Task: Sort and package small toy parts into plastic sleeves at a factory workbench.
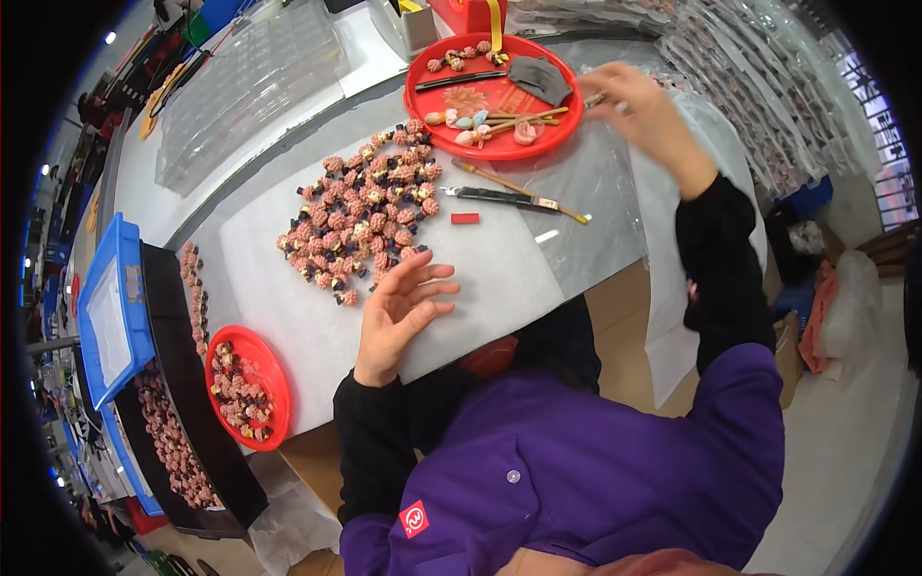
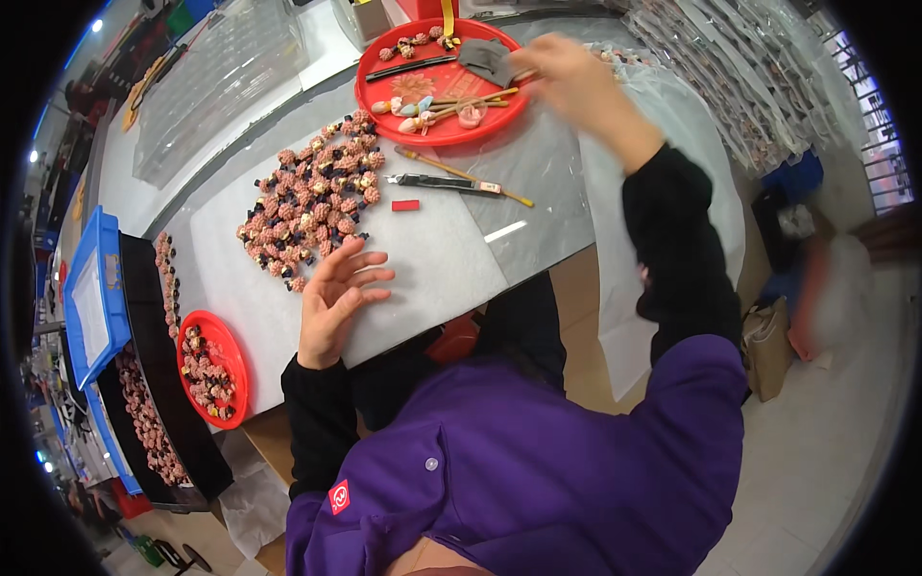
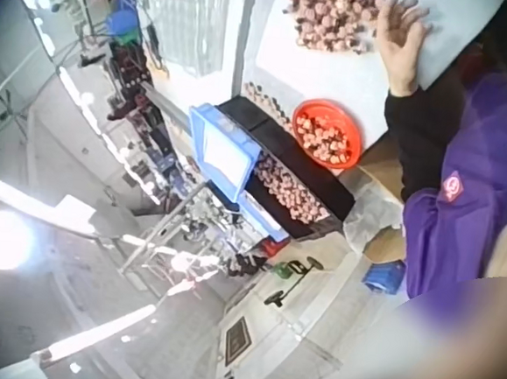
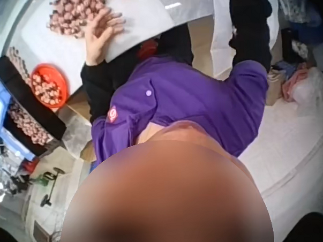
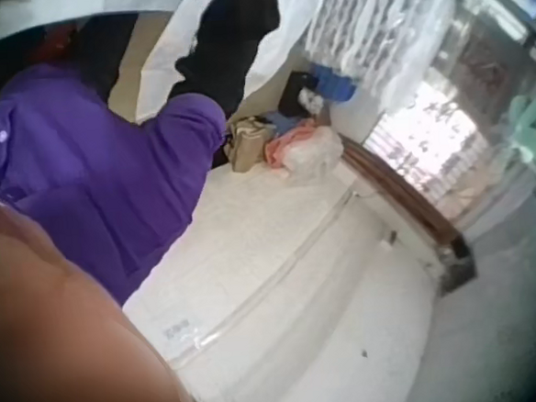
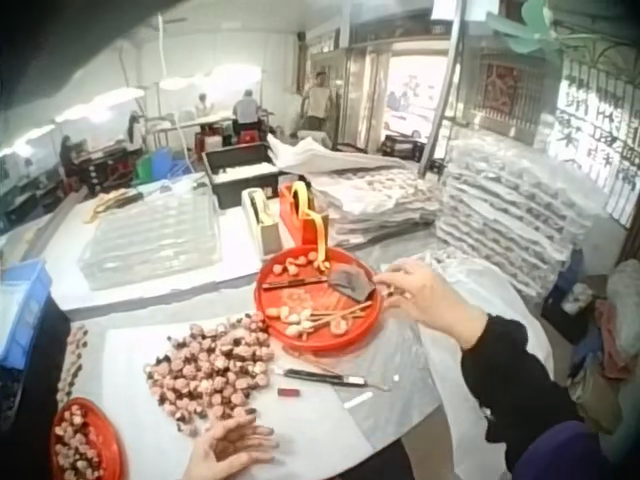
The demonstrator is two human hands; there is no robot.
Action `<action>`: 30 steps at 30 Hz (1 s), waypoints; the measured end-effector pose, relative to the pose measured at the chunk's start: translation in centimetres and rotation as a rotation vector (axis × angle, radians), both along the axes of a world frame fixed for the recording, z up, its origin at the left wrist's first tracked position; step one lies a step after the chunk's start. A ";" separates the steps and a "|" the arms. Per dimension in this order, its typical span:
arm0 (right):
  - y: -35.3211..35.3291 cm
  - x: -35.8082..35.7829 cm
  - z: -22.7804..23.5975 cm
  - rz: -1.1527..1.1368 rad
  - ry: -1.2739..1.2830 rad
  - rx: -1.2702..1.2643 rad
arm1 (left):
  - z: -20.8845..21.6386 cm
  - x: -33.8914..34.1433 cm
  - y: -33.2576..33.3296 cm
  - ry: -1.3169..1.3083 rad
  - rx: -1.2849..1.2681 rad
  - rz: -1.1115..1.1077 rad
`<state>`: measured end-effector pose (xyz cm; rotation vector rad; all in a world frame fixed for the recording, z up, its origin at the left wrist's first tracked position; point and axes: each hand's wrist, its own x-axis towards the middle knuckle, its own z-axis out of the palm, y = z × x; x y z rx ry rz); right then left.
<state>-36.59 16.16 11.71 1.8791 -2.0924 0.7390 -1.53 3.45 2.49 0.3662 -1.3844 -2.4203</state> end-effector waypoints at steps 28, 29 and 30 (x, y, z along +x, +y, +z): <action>-2.3 -3.6 -5.3 -0.100 -0.223 0.047 | -1.4 0.1 -0.5 0.057 -0.269 0.950; -4.1 2.4 -4.3 0.086 -0.211 0.029 | -1.3 0.6 -0.4 0.058 -0.275 0.928; -5.1 7.1 -3.7 0.174 -0.263 0.104 | -1.2 0.8 -0.3 0.069 -0.275 0.891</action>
